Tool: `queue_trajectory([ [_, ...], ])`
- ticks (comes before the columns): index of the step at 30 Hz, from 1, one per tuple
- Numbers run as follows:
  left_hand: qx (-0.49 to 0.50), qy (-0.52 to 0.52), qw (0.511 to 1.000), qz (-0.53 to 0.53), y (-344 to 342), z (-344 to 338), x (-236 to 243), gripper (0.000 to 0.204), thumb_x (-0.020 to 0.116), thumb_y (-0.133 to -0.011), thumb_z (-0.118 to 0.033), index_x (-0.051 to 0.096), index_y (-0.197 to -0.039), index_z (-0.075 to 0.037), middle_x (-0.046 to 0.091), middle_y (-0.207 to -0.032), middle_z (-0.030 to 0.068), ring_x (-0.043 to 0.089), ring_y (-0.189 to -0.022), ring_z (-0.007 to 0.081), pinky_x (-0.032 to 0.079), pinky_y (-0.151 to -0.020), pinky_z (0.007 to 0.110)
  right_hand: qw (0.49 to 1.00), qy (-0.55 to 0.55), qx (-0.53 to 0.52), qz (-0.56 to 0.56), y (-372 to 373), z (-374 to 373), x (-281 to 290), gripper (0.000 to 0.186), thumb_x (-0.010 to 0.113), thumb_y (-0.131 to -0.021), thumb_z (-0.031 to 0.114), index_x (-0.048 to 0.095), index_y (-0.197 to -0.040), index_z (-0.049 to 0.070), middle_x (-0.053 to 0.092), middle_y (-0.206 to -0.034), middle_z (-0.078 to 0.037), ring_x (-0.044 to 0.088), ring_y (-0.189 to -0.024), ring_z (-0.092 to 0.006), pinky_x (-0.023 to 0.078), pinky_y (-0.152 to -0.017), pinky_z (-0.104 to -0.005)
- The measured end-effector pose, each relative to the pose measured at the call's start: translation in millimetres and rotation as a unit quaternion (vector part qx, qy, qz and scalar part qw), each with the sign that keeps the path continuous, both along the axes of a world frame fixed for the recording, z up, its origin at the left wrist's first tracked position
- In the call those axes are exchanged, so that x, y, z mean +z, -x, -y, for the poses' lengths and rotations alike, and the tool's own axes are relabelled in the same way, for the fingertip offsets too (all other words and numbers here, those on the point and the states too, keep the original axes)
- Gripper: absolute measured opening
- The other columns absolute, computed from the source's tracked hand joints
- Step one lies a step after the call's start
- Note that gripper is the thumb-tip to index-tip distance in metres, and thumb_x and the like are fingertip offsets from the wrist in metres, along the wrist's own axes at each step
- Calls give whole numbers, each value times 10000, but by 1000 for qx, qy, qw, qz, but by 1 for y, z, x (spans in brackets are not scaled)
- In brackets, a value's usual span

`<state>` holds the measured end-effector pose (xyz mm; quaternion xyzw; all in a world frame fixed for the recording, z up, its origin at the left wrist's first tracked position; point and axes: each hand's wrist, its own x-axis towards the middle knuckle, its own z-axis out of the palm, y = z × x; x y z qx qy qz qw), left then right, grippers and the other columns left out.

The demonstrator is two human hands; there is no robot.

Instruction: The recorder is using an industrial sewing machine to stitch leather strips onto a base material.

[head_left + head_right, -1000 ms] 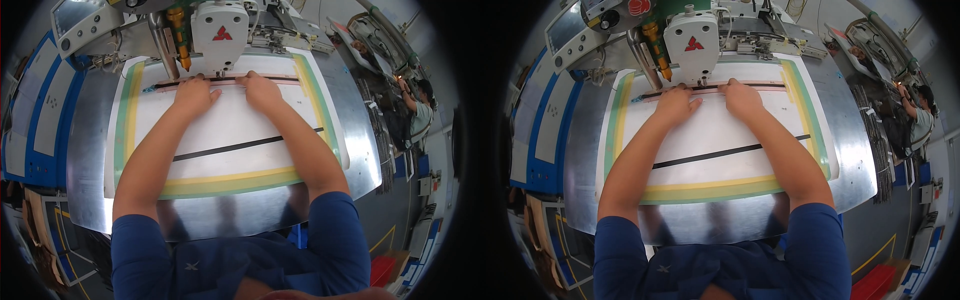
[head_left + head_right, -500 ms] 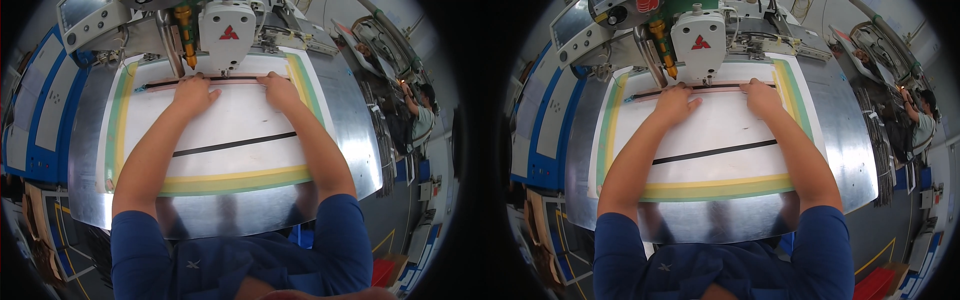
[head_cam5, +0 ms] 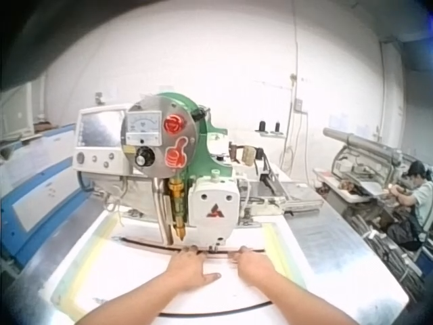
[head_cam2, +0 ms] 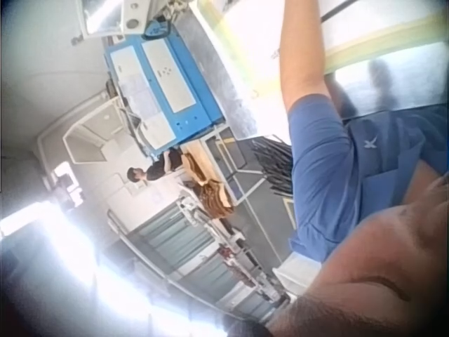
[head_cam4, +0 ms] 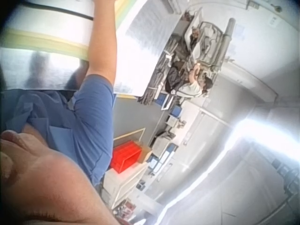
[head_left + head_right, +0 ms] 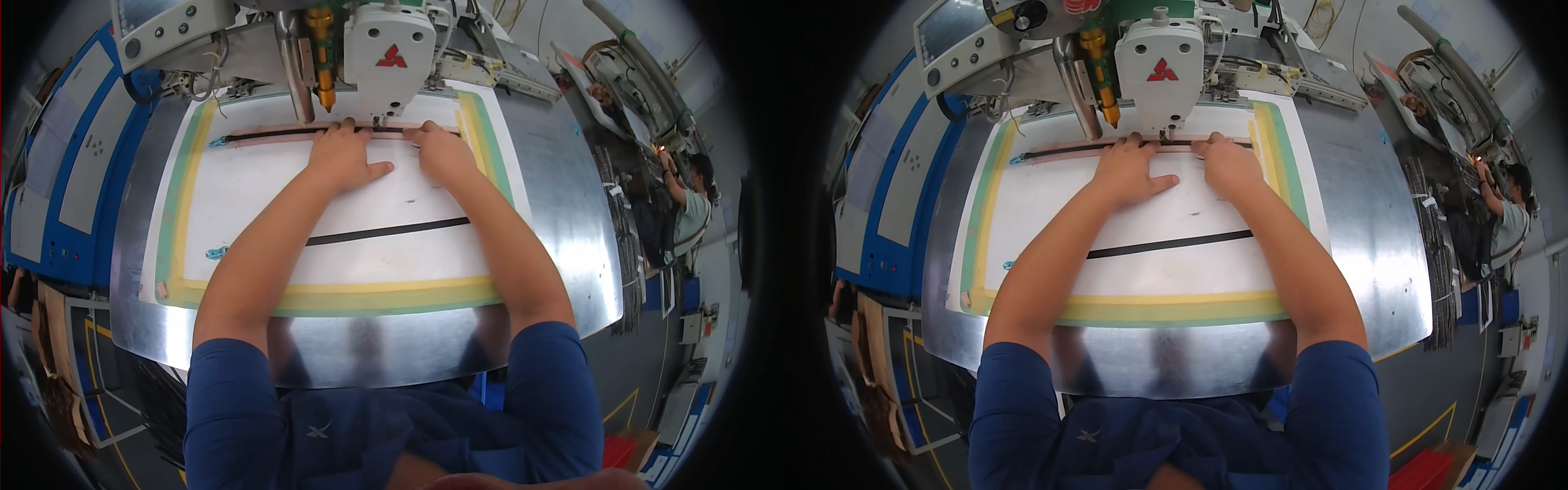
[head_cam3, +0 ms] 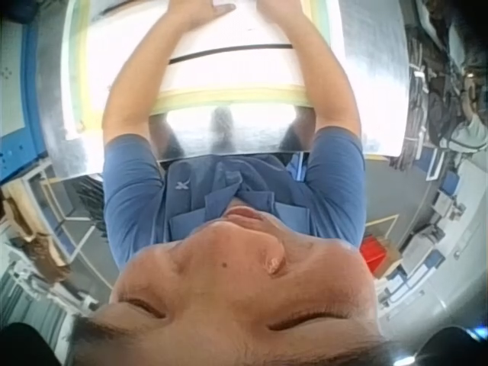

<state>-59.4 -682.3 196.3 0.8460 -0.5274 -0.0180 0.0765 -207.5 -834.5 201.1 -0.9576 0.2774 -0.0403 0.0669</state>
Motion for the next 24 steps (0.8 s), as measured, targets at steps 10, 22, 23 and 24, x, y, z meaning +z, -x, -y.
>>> queue_trajectory([
  [10,27,-4,1000,4,-5,-3,2,740,694,-866,-678,700,-1374,-140,618,-1361,193,575,-1307,367,408,-1120,495,1000,1,-10,9,18,25,4,480,506,-959,-8,717,-1340,194,676,-1277,-81,675,-1181,-311,551,-1005,-425],
  [22,39,12,999,-4,-6,-9,5,762,726,-853,-627,696,-1350,-51,622,-1375,204,576,-1320,354,421,-1137,468,999,-19,-5,33,4,7,1,474,501,-946,2,726,-1325,176,675,-1284,-73,673,-1187,-305,552,-1004,-424],
  [23,24,25,998,-47,-10,-9,1,767,725,-850,-632,695,-1356,-56,618,-1382,208,570,-1328,360,412,-1144,479,999,-23,-2,40,2,4,0,472,500,-946,4,727,-1323,175,673,-1287,-72,673,-1186,-306,554,-1002,-424],
  [24,25,24,998,-46,-8,-9,-2,767,725,-850,-632,695,-1356,-56,618,-1382,208,570,-1328,360,412,-1144,479,999,-25,-1,41,1,2,-1,472,500,-946,4,727,-1323,175,673,-1287,-72,673,-1186,-306,554,-1002,-424],
])
